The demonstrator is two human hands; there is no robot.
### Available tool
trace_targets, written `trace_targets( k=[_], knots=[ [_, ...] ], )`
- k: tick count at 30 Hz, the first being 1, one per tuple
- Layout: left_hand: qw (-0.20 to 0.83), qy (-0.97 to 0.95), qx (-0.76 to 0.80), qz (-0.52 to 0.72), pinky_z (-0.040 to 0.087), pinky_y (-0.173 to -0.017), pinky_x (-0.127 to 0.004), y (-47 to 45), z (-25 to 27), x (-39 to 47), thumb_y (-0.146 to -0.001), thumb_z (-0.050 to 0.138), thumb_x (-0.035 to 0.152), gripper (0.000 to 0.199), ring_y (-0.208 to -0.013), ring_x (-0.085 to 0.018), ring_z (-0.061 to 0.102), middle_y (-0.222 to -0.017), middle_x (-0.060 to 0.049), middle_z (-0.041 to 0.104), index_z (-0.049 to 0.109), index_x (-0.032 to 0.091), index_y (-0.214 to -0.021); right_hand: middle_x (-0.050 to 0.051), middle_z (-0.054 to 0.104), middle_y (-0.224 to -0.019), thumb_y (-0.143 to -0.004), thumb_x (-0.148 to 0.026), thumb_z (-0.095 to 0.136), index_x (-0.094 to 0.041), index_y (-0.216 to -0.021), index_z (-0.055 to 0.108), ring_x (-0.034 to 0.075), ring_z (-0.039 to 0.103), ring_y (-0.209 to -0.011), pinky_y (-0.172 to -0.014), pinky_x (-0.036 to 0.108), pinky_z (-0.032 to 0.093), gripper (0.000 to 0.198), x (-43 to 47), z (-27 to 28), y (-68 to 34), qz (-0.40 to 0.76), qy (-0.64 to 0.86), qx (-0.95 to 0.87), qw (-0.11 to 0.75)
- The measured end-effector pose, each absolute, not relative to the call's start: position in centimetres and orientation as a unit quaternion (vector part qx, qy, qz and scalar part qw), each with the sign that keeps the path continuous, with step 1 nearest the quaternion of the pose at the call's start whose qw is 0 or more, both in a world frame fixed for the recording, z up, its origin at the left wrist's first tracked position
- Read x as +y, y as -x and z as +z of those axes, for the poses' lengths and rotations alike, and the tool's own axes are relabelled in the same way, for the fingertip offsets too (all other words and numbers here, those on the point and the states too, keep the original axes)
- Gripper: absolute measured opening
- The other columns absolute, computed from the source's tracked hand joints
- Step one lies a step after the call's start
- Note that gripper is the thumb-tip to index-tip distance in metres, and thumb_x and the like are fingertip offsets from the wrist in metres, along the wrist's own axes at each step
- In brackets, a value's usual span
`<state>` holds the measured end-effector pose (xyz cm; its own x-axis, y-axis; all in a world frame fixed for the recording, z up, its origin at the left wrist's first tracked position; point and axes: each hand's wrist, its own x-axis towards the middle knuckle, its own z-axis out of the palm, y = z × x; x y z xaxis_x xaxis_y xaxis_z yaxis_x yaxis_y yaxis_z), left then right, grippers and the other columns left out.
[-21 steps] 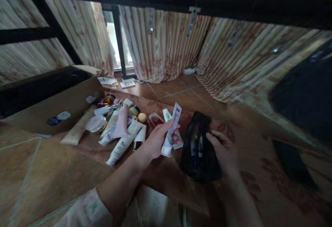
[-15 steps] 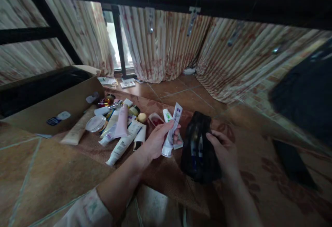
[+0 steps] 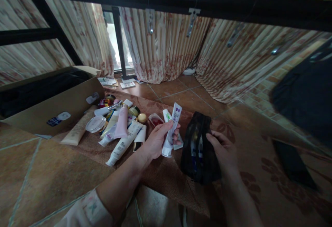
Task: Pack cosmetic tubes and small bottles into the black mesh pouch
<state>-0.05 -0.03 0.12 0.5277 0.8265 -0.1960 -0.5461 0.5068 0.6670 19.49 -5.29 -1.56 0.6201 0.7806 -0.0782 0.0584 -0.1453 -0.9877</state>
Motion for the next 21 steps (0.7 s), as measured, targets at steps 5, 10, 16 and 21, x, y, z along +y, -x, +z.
trace_targets(
  k=[5, 10, 16, 21],
  knots=[
    [0.828, -0.277, 0.256, 0.415, 0.053, -0.057, -0.024, 0.06, 0.12, -0.03, -0.069, 0.075, 0.041, 0.038, -0.058, -0.008, 0.051, -0.071, 0.0, 0.054, 0.066, 0.01, -0.09, 0.003, 0.073, -0.07, -0.061, -0.045, 0.075, -0.018, -0.083, 0.073, 0.019, 0.066, -0.059, -0.053, 0.026, 0.05, 0.035, -5.27, -1.21, -19.15, 0.289, 0.693, -0.313, 0.582],
    [0.828, -0.281, 0.256, 0.412, 0.051, -0.053, -0.024, 0.01, -0.14, 0.09, -0.068, 0.076, 0.042, 0.04, -0.057, -0.009, 0.051, -0.071, 0.0, 0.055, 0.065, 0.011, -0.091, 0.001, 0.072, -0.069, -0.06, -0.044, 0.076, -0.019, -0.084, 0.072, 0.018, 0.066, -0.058, -0.052, 0.027, 0.05, 0.036, -5.29, -0.94, -18.97, 0.308, 0.69, -0.296, 0.584],
    [0.79, -0.29, 0.297, 0.452, 0.042, -0.044, -0.021, -0.27, -0.68, 0.28, -0.066, 0.078, 0.037, 0.031, -0.046, -0.007, 0.047, -0.057, 0.004, 0.052, 0.057, 0.015, -0.073, 0.003, 0.072, -0.07, -0.06, -0.044, 0.076, -0.018, -0.084, 0.072, 0.018, 0.065, -0.058, -0.052, 0.026, 0.051, 0.035, -5.3, -0.91, -19.02, 0.307, 0.69, -0.301, 0.582],
    [0.789, -0.281, 0.322, 0.442, 0.038, -0.045, -0.017, -0.46, -0.63, 0.22, -0.061, 0.083, 0.033, 0.035, -0.046, -0.005, 0.049, -0.059, 0.005, 0.056, 0.057, 0.015, -0.075, 0.0, 0.072, -0.07, -0.06, -0.043, 0.076, -0.02, -0.084, 0.072, 0.017, 0.065, -0.06, -0.055, 0.026, 0.051, 0.034, -5.28, -1.11, -19.16, 0.315, 0.69, -0.291, 0.583]
  ],
)
